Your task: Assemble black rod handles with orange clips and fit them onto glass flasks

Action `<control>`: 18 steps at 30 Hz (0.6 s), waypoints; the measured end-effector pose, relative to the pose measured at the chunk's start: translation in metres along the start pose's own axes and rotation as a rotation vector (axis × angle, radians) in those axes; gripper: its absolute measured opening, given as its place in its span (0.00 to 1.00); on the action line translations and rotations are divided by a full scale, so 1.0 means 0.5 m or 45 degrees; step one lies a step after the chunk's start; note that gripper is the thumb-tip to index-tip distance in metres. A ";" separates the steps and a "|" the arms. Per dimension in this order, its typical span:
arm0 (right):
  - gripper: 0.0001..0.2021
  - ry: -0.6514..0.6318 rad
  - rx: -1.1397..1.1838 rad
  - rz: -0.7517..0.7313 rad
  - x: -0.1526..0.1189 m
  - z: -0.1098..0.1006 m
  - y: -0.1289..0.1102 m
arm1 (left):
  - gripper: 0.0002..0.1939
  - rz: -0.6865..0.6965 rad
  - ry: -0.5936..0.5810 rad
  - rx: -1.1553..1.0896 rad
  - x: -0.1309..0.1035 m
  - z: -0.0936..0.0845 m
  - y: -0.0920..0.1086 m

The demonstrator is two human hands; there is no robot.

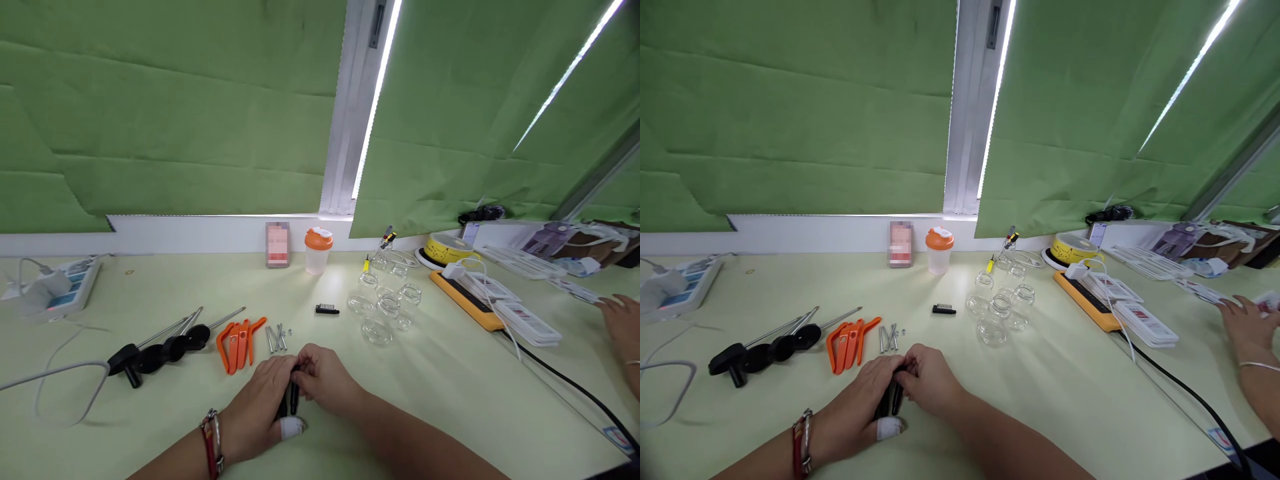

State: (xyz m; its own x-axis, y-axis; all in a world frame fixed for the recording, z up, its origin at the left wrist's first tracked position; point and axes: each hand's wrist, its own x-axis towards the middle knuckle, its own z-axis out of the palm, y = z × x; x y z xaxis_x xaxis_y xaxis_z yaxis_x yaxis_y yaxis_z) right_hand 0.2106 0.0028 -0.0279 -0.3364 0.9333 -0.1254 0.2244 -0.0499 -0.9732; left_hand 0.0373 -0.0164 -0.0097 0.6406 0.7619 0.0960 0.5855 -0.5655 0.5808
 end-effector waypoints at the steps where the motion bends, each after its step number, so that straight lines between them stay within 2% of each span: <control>1: 0.07 -0.012 -0.009 0.001 -0.001 0.000 0.003 | 0.36 0.000 0.006 -0.004 0.002 -0.001 0.003; 5: 0.07 0.001 -0.206 -0.078 0.001 -0.015 0.008 | 0.33 0.031 0.014 0.021 0.001 -0.006 0.003; 10: 0.10 0.334 -0.689 -0.339 0.026 -0.084 -0.001 | 0.33 0.074 0.021 0.133 -0.004 -0.003 -0.003; 12: 0.14 0.431 -0.821 -0.395 0.042 -0.116 -0.002 | 0.33 0.086 0.012 0.160 -0.003 -0.001 -0.003; 15: 0.21 0.430 -0.962 -0.364 0.062 -0.148 0.006 | 0.33 0.072 0.008 0.193 -0.002 0.002 -0.002; 18: 0.21 0.417 -1.012 -0.340 0.070 -0.160 0.017 | 0.32 0.044 0.001 0.221 -0.002 0.002 -0.003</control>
State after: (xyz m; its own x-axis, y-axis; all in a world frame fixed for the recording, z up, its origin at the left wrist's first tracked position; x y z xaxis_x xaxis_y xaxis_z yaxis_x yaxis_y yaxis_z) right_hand 0.2738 0.0636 -0.0250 -0.2180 0.9393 0.2650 0.7836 0.3303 -0.5261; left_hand 0.0361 -0.0169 -0.0113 0.6613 0.7414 0.1142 0.6405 -0.6373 0.4286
